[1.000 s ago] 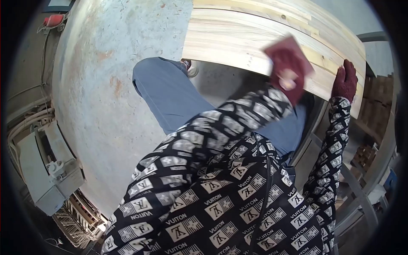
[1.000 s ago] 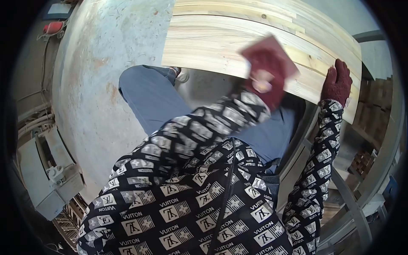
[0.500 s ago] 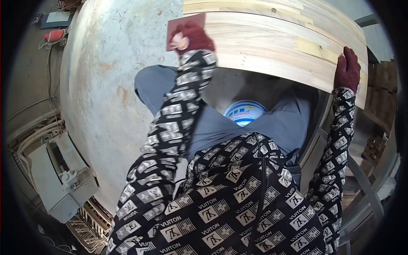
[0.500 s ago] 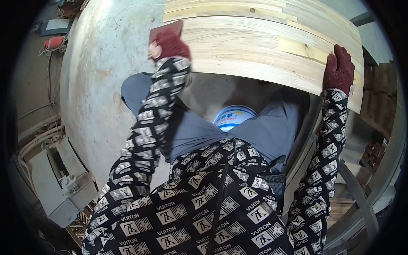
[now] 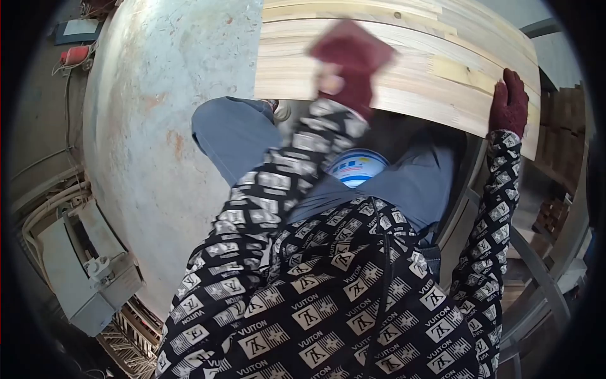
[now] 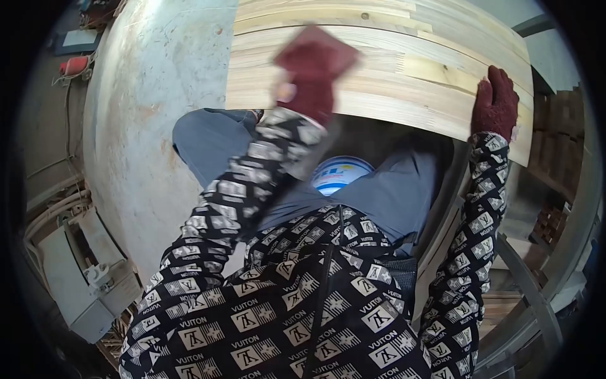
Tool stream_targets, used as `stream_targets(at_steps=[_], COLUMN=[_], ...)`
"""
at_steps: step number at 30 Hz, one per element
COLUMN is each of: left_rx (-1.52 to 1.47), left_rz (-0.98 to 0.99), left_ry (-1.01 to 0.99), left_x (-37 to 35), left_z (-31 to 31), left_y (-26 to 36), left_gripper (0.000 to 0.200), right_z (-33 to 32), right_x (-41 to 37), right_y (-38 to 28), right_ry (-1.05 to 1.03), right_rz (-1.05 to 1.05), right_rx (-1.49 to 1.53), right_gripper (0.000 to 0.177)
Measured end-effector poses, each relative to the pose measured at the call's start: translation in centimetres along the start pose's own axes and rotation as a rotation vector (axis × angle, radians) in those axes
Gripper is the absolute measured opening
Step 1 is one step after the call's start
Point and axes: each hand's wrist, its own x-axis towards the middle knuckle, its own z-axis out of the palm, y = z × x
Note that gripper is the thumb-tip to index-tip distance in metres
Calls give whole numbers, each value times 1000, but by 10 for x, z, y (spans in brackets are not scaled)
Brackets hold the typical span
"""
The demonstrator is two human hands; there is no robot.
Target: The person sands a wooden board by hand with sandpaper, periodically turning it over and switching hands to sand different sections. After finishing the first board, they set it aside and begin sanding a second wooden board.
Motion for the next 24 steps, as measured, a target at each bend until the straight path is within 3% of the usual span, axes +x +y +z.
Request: stream_targets(at_steps=[2,6,8,11,15,16,17,19,20,24], left_rx=[193,581,638,559,209,4,7,-90,-409,171], left_rz=[-275,-447,-499,-406,-136,-213,-223,-23,-128,-213], left_ry=[-174,-112,-89,-45,-5,-164,-159,-64,189,-60], left_x=[-4,-6,3,18,9,6,1,-20,-31,-16], left_z=[-17,38,64,107,114,117,113,92,106,13], left_y=[-55,-123,-94,10,113,123,114,87,63,-60], left_gripper=[31,27,26,25,24,30,30,35,36,31], right_z=[6,4,3,-3,-4,-4,-4,-3,-3,-2], right_x=[0,2,1,2,1,2,0,0,-1,-1], right_y=[7,4,2,-7,-7,-7,-7,-6,-7,-6], right_ry=[18,4,-1,-30,-65,-64,-63,-66,-70,-52], right_rz=[-13,6,-43,15,25,9,19,30,35,50], right_rx=[24,42,-10,14,2,6,15,3,3,45], right_gripper=[36,35,34,33,35,35,36,37,37,37])
